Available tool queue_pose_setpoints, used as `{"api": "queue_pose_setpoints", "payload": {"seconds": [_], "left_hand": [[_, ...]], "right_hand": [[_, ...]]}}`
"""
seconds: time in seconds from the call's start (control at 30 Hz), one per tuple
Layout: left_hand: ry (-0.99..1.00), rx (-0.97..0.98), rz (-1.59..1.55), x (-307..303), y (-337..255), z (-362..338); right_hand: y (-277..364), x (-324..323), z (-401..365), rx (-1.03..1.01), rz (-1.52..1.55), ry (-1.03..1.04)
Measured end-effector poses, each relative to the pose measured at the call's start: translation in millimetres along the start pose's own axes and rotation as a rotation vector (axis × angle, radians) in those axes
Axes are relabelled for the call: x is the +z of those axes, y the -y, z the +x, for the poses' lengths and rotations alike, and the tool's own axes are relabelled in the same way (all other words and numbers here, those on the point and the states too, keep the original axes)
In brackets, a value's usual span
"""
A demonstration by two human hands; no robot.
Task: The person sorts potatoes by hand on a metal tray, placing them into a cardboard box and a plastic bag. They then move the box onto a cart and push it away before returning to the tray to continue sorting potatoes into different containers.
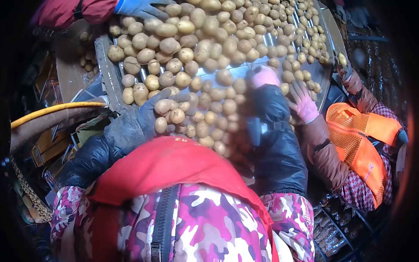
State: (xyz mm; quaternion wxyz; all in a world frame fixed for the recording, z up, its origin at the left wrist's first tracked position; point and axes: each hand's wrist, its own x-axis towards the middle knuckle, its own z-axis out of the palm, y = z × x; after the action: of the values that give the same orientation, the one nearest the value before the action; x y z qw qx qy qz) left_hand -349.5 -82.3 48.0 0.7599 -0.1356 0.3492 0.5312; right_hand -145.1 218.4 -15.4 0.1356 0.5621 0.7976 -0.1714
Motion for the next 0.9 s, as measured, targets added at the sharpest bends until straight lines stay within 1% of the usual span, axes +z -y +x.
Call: {"api": "queue_pose_setpoints", "payload": {"seconds": [0.07, 0.1, 0.13, 0.17, 0.23, 0.27, 0.3, 0.33, 0.37, 0.4, 0.47, 0.5, 0.53, 0.57, 0.6, 0.63, 0.67, 0.7, 0.73, 0.8, 0.87, 0.9], "left_hand": [[-0.096, 0.140, 0.080, 15.6, 8.4, -12.6], [-0.098, 0.148, 0.089, 16.0, 10.4, -15.1], [-0.101, 0.157, 0.099, 16.4, 12.5, -17.8], [-0.043, 0.093, 0.055, 11.8, 10.1, -17.2], [0.030, 0.054, 0.052, 3.6, 8.4, -27.9], [0.040, 0.080, 0.093, 2.4, 6.9, -37.7], [0.043, 0.110, 0.133, 1.7, 4.5, -48.9], [0.042, 0.142, 0.172, 0.8, 1.9, -60.5], [0.043, 0.170, 0.209, -2.9, -0.9, -72.0], [0.042, 0.195, 0.245, -5.8, -2.3, -82.9], [-0.045, 0.207, 0.275, -18.3, -6.1, -101.7], [-0.132, 0.194, 0.267, -29.3, -8.7, -108.4], [-0.135, 0.211, 0.198, -54.3, -4.0, -114.4], [-0.018, 0.244, 0.015, -91.2, 4.3, -116.3], [0.077, 0.272, -0.148, -127.9, 9.3, -122.3], [0.115, 0.302, -0.245, -159.3, 15.9, -136.1], [0.033, 0.398, -0.300, -175.7, 23.9, -153.7], [-0.085, 0.438, -0.300, -190.9, 25.2, -171.0], [-0.197, 0.471, -0.303, -203.4, 26.7, -185.2], [-0.392, 0.513, -0.319, -221.9, 31.2, -199.0], [-0.564, 0.523, -0.347, -235.6, 37.6, -197.0], [-0.644, 0.521, -0.363, -242.4, 40.8, -193.3]], "right_hand": [[-6.6, 3.9, -3.9, -0.010, -0.030, -0.030], [1.2, -0.6, -9.2, 0.043, 0.019, -0.004], [1.1, 1.4, -9.8, 0.037, 0.000, -0.047], [-0.6, 7.7, -8.0, 0.027, -0.017, -0.091], [-9.8, 23.2, 5.0, -0.015, -0.001, -0.137], [-17.0, 28.1, 19.6, -0.046, -0.027, -0.109], [-34.3, 36.3, 39.5, -0.130, -0.046, -0.101], [-52.3, 49.1, 63.3, -0.151, -0.090, -0.092], [-50.3, 39.5, 55.5, -0.172, -0.083, -0.029], [-65.0, 46.3, 63.5, -0.190, -0.074, -0.013], [-64.1, 38.2, 45.2, -0.126, 0.019, 0.012], [-56.1, 28.3, 24.8, -0.052, 0.196, 0.067], [-98.4, 53.4, 53.8, -0.161, 0.276, -0.070], [-137.3, 73.3, 77.8, -0.179, 0.273, -0.067], [-161.6, 78.4, 83.4, -0.209, 0.289, -0.070], [-183.7, 82.9, 89.9, -0.243, 0.325, -0.069], [-204.0, 85.1, 97.8, -0.268, 0.392, -0.067], [-228.3, 89.7, 107.8, -0.305, 0.472, -0.069], [-218.6, 65.5, 97.0, -0.195, 0.777, -0.032], [-145.4, 21.2, 28.1, -0.121, 1.022, -0.020], [-135.3, 4.1, 19.8, -0.168, 1.046, 0.082], [-113.2, -4.2, 1.6, -0.146, 1.040, 0.032]]}}
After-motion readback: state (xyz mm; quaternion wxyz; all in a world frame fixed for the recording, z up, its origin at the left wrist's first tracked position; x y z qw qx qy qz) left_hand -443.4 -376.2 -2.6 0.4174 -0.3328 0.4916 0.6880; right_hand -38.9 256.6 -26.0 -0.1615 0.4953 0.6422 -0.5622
